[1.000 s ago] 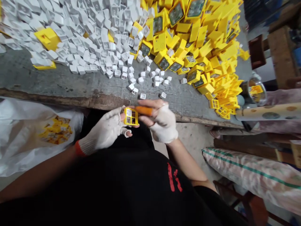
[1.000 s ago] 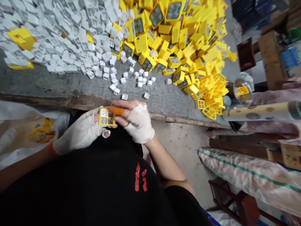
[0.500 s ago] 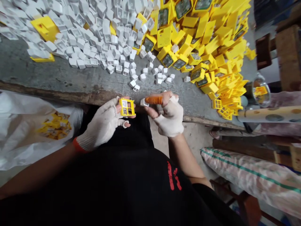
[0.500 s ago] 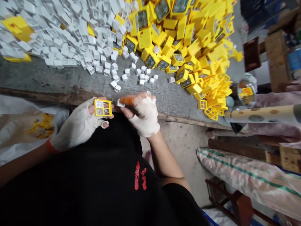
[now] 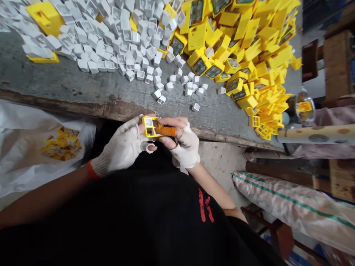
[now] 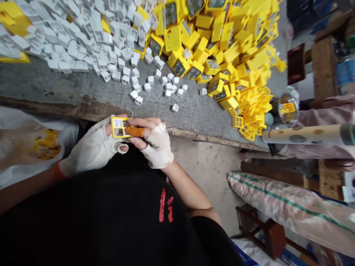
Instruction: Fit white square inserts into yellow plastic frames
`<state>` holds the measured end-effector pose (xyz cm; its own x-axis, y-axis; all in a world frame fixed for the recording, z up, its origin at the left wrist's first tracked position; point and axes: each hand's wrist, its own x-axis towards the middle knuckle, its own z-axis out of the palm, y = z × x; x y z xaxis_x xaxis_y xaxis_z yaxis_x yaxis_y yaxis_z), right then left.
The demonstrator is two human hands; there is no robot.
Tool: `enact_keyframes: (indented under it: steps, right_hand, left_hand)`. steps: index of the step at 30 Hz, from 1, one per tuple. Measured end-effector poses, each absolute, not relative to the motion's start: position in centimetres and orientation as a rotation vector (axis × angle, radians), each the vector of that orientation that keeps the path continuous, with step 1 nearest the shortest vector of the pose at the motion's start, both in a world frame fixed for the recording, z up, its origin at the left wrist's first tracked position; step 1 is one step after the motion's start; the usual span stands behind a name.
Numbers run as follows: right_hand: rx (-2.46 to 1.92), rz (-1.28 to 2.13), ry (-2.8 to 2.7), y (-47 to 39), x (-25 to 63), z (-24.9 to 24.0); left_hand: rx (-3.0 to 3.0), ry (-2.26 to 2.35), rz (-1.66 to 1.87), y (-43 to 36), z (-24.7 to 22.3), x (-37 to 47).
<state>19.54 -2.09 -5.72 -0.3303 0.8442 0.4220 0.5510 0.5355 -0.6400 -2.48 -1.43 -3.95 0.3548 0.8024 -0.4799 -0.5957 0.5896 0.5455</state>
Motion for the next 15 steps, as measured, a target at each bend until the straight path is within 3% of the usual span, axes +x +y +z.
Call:
enact_keyframes:
  steps: [7,15]
  right_hand:
    - [-1.319,0.202,-2.275,4.7,22.0,-4.6]
    - [-1.364,0.232,-2.456,8.6,21.7,-6.2]
  left_hand:
    - [0.341,0.873,0.975,-1.1,-4.0,-3.1]
    - [0.296,0.865,0.958,-1.1,-3.1,-2.7]
